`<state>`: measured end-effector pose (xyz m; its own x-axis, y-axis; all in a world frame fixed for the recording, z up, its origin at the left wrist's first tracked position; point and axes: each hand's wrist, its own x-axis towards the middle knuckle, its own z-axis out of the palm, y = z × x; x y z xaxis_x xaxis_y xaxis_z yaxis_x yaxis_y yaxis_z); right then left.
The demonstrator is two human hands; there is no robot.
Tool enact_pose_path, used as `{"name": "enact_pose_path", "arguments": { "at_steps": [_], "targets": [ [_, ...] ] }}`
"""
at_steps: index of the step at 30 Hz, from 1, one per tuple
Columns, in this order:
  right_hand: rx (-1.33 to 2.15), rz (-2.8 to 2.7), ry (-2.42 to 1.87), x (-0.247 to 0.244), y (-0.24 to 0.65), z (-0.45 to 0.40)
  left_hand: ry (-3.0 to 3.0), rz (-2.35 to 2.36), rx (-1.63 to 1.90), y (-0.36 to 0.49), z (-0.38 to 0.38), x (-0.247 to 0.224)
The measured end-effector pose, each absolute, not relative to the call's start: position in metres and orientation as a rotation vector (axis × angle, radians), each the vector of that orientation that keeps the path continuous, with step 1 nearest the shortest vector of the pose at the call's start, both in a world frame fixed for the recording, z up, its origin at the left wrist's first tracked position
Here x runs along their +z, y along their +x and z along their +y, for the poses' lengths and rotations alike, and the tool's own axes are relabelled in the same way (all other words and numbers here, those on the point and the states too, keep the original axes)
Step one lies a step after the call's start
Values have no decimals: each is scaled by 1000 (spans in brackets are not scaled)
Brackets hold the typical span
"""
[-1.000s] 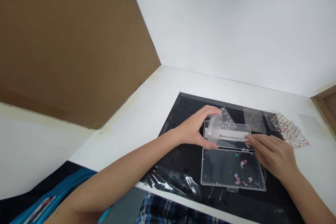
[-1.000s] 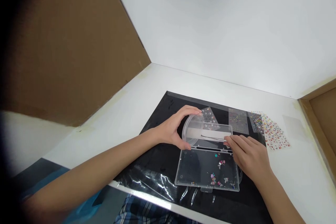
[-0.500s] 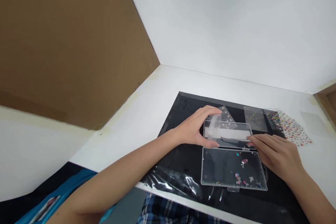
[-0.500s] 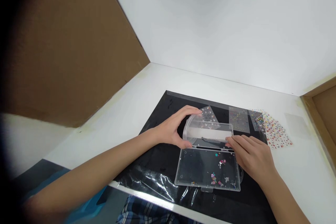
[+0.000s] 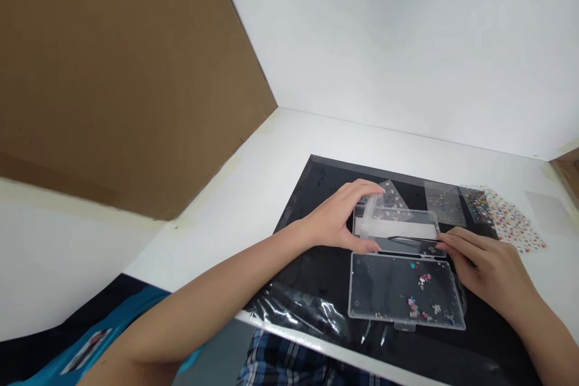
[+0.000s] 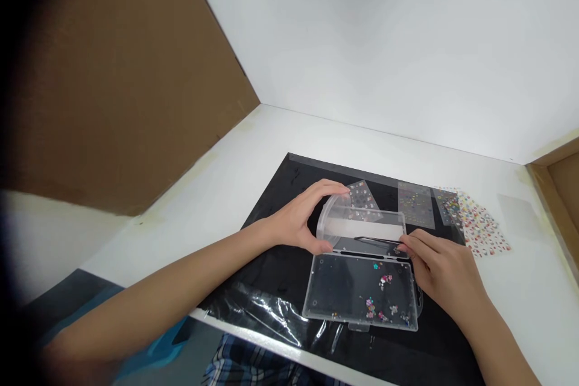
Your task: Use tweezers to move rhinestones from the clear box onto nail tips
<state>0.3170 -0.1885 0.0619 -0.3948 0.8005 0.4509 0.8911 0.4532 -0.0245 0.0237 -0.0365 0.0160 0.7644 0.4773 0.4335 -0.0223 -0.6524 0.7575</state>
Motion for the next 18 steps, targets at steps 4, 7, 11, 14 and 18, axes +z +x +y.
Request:
{"name": "enact_pose_path", "arguments": {
  "at_steps": [4, 7, 11, 14, 18],
  "targets": [
    [10, -2190, -1606, 63, 314, -195, 2153, 346, 805, 24, -36, 16],
    [301, -2137, -1685, 67, 315, -196, 2149, 346, 792, 25, -35, 17],
    [536, -2062, -1726, 72, 317, -197, 2143, 359, 769, 25, -35, 20],
    [578, -2029, -1763, 72, 319, -198, 2141, 358, 768, 25, -36, 21],
    [428, -2095, -1776, 66, 324, -200, 2132, 369, 768, 26, -36, 21]
  ]
}}
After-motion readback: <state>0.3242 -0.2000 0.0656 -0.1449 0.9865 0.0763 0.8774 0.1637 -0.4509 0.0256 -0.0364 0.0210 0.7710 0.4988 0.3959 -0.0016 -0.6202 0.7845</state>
